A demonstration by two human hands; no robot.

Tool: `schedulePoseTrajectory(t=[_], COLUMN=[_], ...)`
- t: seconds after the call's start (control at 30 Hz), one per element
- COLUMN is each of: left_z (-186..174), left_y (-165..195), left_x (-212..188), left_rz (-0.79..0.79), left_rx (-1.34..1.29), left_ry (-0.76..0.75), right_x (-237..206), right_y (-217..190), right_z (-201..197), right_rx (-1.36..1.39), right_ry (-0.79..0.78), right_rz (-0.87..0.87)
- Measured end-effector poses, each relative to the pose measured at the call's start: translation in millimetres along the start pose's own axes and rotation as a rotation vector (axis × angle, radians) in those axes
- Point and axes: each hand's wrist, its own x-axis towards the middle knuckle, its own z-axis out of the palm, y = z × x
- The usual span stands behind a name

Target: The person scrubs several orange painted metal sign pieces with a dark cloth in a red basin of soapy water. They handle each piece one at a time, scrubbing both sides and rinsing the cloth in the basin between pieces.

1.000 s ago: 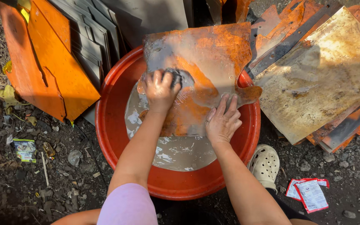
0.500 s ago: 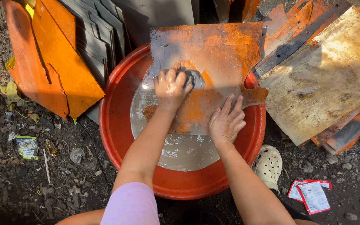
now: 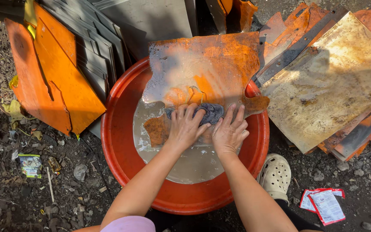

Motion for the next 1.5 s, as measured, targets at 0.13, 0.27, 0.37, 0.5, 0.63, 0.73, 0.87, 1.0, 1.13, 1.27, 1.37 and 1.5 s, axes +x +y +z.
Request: schedulePoseTrajectory(t=[0.13, 0.27, 0.37, 0.5, 0.63, 0.73, 0.87, 1.0, 1.13, 1.27, 1.37, 1.5], left_z=[-45, -91, -121, -122, -69, -18, 26, 33, 52, 57, 34, 16], left_y=[-20, -17, -9, -3, 0, 9, 0, -49, -50, 1, -1, -80], left_x=[1, 30, 45, 41, 30, 29, 40, 70, 103, 49, -12, 1], left_rz=[-0.333, -0.43, -0.404, -0.272, -0.243, -0.077, 0.02, 0.037, -0.177, -0.025, 0.186, -0.061], left_rx=[-0.391, -0.468, -0.549, -0.449, -0.113, 0.095, 0.168, 0.184, 0.27, 0.161, 0.093, 0.307], left_ry=[-0.132, 0.153, 0.1, -0.127, -0.07, 0.008, 0.147, 0.132, 0.267, 0.264, 0.049, 0.086], right_x=[-3, -3, -1, 0, 0, -1, 0, 1, 2, 4, 2, -4], right_y=[1, 0, -1, -2, -3, -3, -2, -3, -4, -3, -1, 4], right_z=[2, 1, 0, -1, -2, -4, -8, -11, -12, -9, -5, 1], right_rx=[-0.027, -0.042, -0.042, -0.026, -0.025, -0.005, -0.025, -0.066, -0.07, -0.052, -0.039, -0.028], right_ry=[-0.004, -0.002, 0.017, -0.024, -0.044, -0.02, -0.031, -0.089, -0.066, -0.051, -0.052, -0.075], right_rz=[0.018, 0.014, 0.005, 0.021, 0.035, 0.029, 0.008, 0.021, 0.008, 0.005, 0.015, 0.006])
